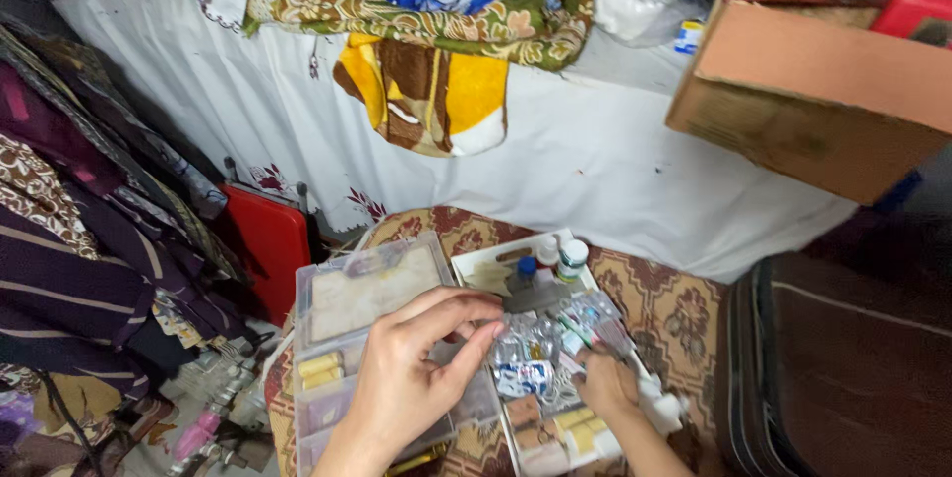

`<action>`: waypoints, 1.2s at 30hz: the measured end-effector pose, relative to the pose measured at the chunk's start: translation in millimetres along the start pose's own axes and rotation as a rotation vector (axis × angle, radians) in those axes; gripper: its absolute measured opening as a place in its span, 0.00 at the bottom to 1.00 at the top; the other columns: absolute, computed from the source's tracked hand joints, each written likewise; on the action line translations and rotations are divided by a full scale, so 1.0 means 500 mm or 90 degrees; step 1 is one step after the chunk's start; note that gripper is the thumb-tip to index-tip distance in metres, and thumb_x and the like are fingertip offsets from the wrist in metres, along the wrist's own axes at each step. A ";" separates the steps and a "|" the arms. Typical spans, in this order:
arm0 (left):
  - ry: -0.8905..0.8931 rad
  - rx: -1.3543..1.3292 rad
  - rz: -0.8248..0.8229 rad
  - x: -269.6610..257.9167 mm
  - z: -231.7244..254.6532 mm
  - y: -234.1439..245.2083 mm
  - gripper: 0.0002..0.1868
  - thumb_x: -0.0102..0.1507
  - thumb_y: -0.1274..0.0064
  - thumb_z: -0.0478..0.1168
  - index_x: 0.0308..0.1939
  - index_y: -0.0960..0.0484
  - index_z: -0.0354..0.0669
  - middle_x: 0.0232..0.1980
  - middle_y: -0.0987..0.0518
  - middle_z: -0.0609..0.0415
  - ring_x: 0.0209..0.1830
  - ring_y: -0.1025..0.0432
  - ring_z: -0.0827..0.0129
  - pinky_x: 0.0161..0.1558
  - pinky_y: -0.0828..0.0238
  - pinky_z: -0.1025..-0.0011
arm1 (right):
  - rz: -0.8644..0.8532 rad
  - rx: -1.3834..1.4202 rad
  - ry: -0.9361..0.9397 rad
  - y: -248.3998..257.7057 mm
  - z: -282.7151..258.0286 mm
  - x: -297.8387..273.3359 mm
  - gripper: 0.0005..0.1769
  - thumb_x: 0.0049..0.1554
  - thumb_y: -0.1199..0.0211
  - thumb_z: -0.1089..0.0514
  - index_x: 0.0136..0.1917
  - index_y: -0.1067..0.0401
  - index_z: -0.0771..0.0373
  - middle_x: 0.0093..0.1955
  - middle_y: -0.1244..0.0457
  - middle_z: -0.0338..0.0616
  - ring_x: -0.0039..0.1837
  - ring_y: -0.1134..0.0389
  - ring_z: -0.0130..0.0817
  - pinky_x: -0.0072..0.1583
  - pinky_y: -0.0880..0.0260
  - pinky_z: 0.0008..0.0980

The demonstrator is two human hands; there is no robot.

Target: The person opens a multi-drawer plastic organizer and sorts various medicines, including blister packs, tubes, and boxes, into the compartments. They handle each item individually, placing them into the organizer and occasionally closing the drawers.

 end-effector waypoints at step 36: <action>0.251 -0.254 -0.063 -0.019 -0.031 -0.071 0.19 0.60 0.37 0.33 0.56 0.15 0.35 0.37 0.11 0.47 0.33 0.21 0.74 0.36 0.23 0.78 | 0.445 0.258 0.559 0.606 -0.315 -0.247 0.14 0.46 0.25 0.61 0.47 0.21 0.59 0.45 0.29 0.37 0.36 0.31 0.26 0.38 0.30 0.24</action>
Point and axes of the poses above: each hand's wrist, its own x-axis towards the middle knuckle, its own y-axis out of the back of the hand, z = x × y, the point moved 2 cm from there along x, towards the middle knuckle
